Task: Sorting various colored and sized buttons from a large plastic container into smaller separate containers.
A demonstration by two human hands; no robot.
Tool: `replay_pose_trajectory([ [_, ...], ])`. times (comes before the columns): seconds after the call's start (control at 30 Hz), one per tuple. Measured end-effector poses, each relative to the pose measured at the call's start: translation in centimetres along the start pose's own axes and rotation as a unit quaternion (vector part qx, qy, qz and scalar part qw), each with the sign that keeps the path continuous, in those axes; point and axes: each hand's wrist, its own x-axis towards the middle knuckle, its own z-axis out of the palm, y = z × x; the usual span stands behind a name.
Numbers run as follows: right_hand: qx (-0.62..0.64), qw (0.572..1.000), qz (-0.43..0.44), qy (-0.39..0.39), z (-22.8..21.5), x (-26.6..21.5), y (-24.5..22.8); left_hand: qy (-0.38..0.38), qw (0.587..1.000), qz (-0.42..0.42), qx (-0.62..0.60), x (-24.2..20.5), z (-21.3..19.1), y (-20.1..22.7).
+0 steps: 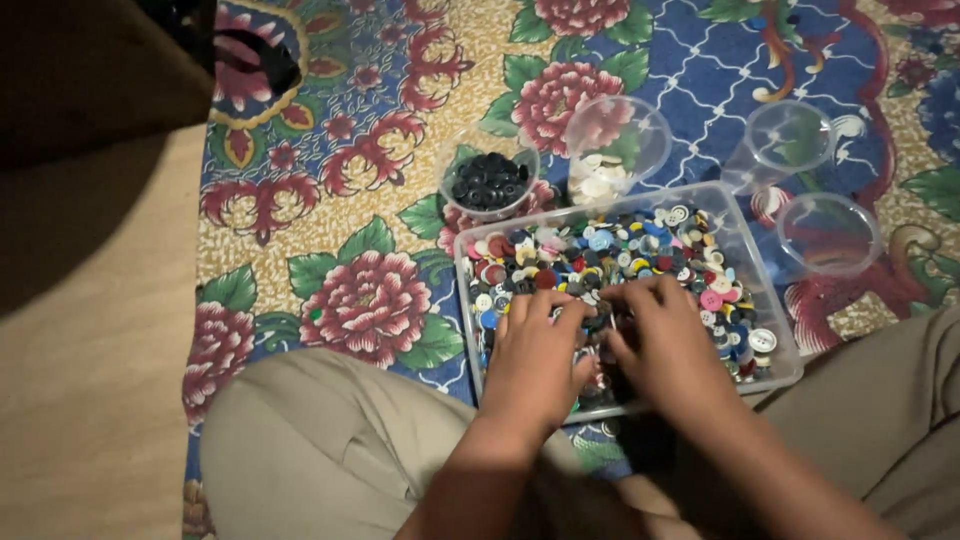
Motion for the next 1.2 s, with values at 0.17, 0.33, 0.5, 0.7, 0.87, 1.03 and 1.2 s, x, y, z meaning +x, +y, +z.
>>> replay_pose_trajectory([
  [0.17, 0.049, 0.998, -0.034, 0.015, -1.7, 0.6, -2.7, 0.012, 0.999, -0.007, -0.053, -0.5, -0.8, 0.3],
  [0.33, 0.136, 0.985, -0.067, 0.076, -3.4, -0.8, -2.9, 0.044, 0.993, 0.012, -0.107, -0.8, -1.5, 0.9],
  [0.5, 0.070, 0.987, 0.027, 0.141, -4.8, -2.4, 0.9, 0.195, 0.963, 0.020, -0.183, -1.2, -1.6, 1.8],
  [0.7, -0.016, 0.990, 0.056, 0.130, -2.0, -1.7, 6.3, 0.215, 0.970, -0.057, -0.098, -1.4, -0.5, 1.0],
  [0.87, 0.020, 0.988, 0.087, 0.129, -3.3, -1.0, 4.4, 0.199, 0.976, -0.055, -0.076, -1.4, 0.5, 0.4],
  [1.03, 0.083, 0.986, 0.100, 0.106, -4.9, -0.4, 2.6, 0.193, 0.978, -0.041, -0.060, -1.2, 0.7, 0.4],
  [1.2, -0.028, 0.993, 0.101, 0.048, -5.0, 0.0, 3.5, 0.170, 0.982, -0.054, -0.063, -1.2, 0.4, 0.4],
])
